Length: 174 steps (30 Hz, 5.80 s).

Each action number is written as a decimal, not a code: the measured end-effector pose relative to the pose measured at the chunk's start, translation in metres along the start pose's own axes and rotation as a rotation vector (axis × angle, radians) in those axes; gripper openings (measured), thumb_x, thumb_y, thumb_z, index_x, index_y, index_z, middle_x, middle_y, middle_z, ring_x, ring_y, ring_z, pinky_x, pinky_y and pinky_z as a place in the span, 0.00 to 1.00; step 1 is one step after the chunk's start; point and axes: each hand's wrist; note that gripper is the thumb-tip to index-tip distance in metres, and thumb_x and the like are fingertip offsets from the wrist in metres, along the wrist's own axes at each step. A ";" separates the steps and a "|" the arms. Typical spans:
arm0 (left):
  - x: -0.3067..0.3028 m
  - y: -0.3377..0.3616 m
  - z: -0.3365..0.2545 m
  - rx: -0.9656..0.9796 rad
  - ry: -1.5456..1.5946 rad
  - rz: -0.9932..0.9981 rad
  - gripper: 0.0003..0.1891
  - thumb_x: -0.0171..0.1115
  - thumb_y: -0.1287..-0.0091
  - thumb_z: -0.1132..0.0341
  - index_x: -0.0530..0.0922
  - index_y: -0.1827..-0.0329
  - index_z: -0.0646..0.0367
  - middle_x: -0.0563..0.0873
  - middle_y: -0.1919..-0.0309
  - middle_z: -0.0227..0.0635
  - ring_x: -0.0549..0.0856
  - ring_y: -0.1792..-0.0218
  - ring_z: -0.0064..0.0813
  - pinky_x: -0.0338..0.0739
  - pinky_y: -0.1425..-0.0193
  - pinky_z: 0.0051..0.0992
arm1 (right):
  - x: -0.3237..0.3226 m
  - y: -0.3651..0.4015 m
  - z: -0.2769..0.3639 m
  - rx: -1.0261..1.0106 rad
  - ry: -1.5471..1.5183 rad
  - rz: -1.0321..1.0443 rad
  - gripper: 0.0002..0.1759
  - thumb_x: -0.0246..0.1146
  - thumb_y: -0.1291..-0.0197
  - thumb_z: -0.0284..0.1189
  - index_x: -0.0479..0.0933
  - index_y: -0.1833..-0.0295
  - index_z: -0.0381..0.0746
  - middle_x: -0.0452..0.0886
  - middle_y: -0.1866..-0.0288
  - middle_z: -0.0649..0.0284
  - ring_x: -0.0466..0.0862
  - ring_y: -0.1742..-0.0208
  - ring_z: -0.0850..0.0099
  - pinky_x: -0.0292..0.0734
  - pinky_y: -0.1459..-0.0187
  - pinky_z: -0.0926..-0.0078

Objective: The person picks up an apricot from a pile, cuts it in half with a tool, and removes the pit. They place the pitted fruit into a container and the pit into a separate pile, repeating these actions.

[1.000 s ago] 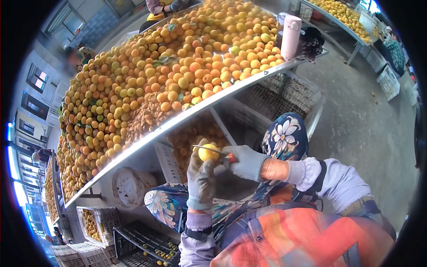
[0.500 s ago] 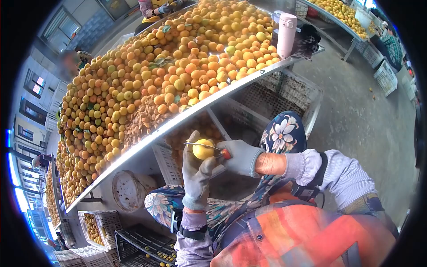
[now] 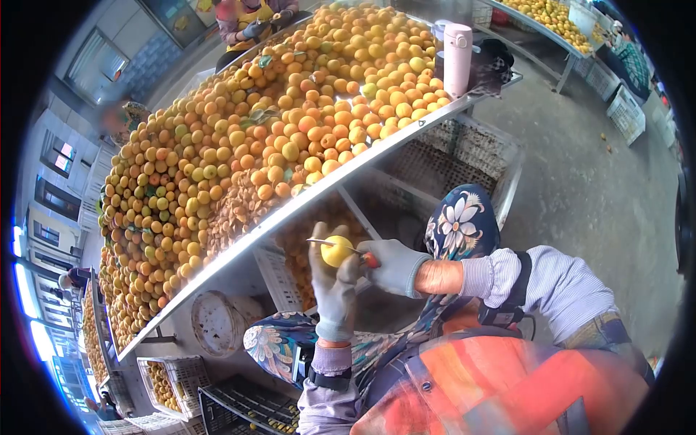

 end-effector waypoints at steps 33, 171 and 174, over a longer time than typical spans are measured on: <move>0.008 -0.004 0.013 -0.004 -0.212 0.047 0.28 0.53 0.26 0.52 0.62 0.31 0.60 0.81 0.48 0.40 0.81 0.50 0.25 0.77 0.47 0.24 | -0.014 -0.001 -0.009 0.277 -0.001 0.109 0.12 0.60 0.44 0.33 0.80 0.58 0.38 0.83 0.61 0.48 0.83 0.54 0.53 0.76 0.53 0.64; -0.078 -0.038 0.038 0.148 -0.569 -0.420 0.25 0.55 0.28 0.63 0.64 0.31 0.64 0.73 0.36 0.42 0.76 0.40 0.30 0.72 0.38 0.28 | 0.037 -0.073 0.006 0.242 -1.093 0.072 0.20 0.58 0.35 0.47 0.76 0.52 0.42 0.76 0.66 0.68 0.77 0.71 0.80 0.72 0.75 0.81; -0.056 -0.024 0.020 0.230 -0.493 -0.379 0.25 0.63 0.33 0.65 0.69 0.34 0.62 0.74 0.37 0.43 0.76 0.41 0.33 0.71 0.36 0.30 | 0.043 -0.076 0.008 0.190 -1.096 -0.033 0.20 0.59 0.34 0.48 0.77 0.52 0.41 0.76 0.65 0.70 0.76 0.65 0.82 0.74 0.63 0.82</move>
Point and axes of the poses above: each hand's wrist, its own y-axis away from the middle knuckle, its own x-axis out of the palm, z = x × y
